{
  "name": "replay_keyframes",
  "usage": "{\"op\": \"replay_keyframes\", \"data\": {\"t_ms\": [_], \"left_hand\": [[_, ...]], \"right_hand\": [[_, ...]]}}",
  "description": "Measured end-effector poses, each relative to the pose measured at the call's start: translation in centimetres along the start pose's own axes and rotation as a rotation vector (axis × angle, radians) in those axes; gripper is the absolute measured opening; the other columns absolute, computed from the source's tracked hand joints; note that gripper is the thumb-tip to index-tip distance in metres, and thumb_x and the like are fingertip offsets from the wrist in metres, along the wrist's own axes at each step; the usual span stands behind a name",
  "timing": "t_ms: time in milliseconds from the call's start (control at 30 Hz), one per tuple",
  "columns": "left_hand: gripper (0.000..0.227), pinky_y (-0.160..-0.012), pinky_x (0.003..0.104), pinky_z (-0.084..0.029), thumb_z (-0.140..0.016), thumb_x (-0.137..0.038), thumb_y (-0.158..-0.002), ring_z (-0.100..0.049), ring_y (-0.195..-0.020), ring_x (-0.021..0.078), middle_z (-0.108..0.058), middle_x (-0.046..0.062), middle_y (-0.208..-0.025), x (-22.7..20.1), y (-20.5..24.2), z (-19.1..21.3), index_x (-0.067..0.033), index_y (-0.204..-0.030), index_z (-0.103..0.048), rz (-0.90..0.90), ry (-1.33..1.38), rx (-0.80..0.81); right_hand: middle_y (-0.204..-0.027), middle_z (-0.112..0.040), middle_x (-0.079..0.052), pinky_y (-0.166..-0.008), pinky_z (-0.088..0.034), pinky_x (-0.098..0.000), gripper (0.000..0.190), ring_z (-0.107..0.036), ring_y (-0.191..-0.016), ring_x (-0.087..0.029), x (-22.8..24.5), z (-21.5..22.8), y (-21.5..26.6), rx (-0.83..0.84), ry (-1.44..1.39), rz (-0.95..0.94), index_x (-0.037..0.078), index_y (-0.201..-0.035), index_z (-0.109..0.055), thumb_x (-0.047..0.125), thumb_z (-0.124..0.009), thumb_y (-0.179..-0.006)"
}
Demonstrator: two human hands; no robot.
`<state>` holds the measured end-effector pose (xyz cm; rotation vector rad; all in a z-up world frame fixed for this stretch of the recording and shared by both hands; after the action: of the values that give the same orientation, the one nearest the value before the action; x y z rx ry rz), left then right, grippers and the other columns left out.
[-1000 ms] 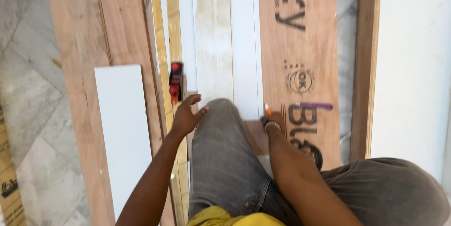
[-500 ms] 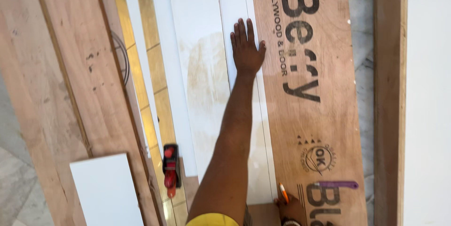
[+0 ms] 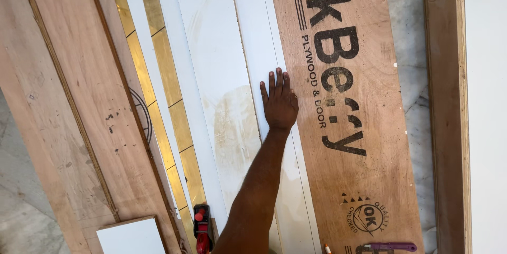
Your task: The person marks a white rectangular board with a pencil and then uses a utility knife to cut along the marked line. The person also uses a hand plane to smooth the cut edge of the board.
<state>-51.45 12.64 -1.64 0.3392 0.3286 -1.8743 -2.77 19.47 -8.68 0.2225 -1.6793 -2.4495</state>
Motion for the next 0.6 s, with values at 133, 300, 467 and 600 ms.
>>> {"op": "replay_keyframes", "data": {"t_ms": [133,300,467,600], "left_hand": [[0.057,-0.13,0.055,-0.008,-0.041,-0.027,-0.104,-0.023,-0.159,0.0298,-0.034,0.013,-0.168,0.2,-0.2,0.1,-0.0046,-0.157,-0.043,0.018,0.002,0.027],[0.058,-0.131,0.057,-0.007,-0.04,-0.027,-0.104,-0.024,-0.16,0.0294,-0.032,0.011,-0.169,0.3,-0.1,-0.7,-0.0066,-0.158,-0.042,0.048,-0.006,0.049],[0.059,-0.13,0.058,-0.007,-0.042,-0.028,-0.103,-0.023,-0.159,0.0299,-0.031,0.011,-0.169,0.4,-0.6,-0.4,-0.006,-0.158,-0.042,0.066,0.022,0.1],[0.059,-0.131,0.058,-0.008,-0.042,-0.027,-0.103,-0.025,-0.16,0.0293,-0.032,0.01,-0.17,0.3,-1.0,0.8,-0.0068,-0.158,-0.044,0.082,0.067,0.06]], "right_hand": [[-0.086,-0.077,-0.006,-0.075,-0.06,-0.0379,0.02,-0.076,-0.079,-0.024,-0.9,-0.3,0.3,0.03,-0.01,-0.011,0.022,-0.099,-0.076,0.039,-0.072,-0.089],[-0.081,-0.076,-0.004,-0.071,-0.06,-0.0366,0.019,-0.076,-0.074,-0.023,-4.5,-1.0,2.7,0.153,0.072,-0.007,0.023,-0.093,-0.076,0.04,-0.069,-0.091],[-0.074,-0.073,-0.002,-0.063,-0.057,-0.0346,0.023,-0.072,-0.065,-0.016,8.5,3.7,4.4,0.255,0.273,0.534,0.018,-0.091,-0.075,0.039,-0.067,-0.091],[-0.064,-0.064,-0.005,-0.051,-0.052,-0.0363,0.03,-0.064,-0.054,-0.016,30.3,18.0,0.5,-0.329,-0.294,0.492,0.005,-0.091,-0.067,0.035,-0.074,-0.089]]}}
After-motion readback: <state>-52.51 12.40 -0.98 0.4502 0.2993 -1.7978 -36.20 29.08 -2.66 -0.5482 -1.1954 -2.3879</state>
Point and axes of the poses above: each hand's wrist, its own y-axis away from the middle knuckle, its own z-axis out of the back of the hand, x = y × z, the point moved 9 cm from there along -y, towards the middle knuckle
